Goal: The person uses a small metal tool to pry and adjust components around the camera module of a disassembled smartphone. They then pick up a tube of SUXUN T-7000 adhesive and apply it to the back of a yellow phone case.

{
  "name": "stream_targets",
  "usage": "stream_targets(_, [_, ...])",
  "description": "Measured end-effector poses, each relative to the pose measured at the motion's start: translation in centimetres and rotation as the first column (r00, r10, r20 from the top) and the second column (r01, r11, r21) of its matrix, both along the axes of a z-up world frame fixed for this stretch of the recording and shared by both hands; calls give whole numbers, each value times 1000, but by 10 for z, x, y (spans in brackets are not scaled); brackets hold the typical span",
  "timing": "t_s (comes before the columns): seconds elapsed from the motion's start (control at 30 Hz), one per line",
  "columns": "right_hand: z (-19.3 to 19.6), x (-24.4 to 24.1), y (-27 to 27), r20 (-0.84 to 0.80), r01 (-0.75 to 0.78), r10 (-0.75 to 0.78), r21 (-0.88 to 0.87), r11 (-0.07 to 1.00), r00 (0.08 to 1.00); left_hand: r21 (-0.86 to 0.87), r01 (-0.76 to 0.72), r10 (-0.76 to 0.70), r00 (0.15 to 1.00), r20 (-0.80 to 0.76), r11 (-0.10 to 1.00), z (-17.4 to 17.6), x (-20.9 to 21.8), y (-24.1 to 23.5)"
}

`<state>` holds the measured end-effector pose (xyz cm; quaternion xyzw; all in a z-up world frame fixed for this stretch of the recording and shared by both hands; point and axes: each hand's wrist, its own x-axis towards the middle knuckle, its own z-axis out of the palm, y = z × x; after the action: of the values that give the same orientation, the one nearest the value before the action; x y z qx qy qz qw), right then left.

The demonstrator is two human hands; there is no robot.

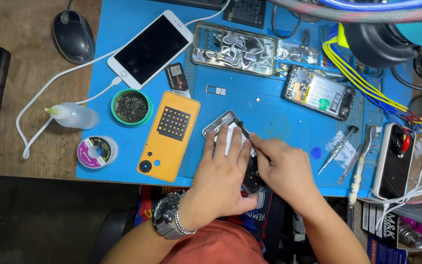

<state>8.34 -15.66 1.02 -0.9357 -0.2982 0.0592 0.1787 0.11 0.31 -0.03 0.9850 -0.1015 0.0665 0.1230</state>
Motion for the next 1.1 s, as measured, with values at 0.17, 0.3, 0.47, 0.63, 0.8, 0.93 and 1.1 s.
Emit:
stream_targets(0.17, [-2, -3, 1, 40, -5, 4, 16, 1000, 999, -13, -7, 7, 1000, -5, 1000, 1, 2, 3])
stream_targets(0.3, [9, 8, -1, 22, -64, 65, -29, 998, 998, 13, 3, -2, 1000, -11, 1000, 1, 2, 4])
stream_targets(0.47, [21, 24, 3, -12, -115, 115, -67, 991, 993, -3, 7, -7, 1000, -22, 1000, 0, 2, 5])
stream_targets(0.63, [22, 21, 11, -15, -69, 68, -97, 993, 998, 3, -2, 2, 1000, -7, 1000, -1, 2, 5])
stream_targets(0.8, [9, 14, 11, 24, -70, 69, 66, 995, 997, -9, 0, 0, 1000, 13, 1000, -2, 2, 3])
stream_targets(0.93, [-9, 22, 16, -18, -22, 22, 6, 1000, 1000, 112, 14, -16, 1000, 10, 994, -3, -1, -1])
stream_targets(1.1, [-9, 20, 11, 18, 82, -87, 190, 978, 996, -91, 46, -46, 999, 1, 995, -3, -4, 1])
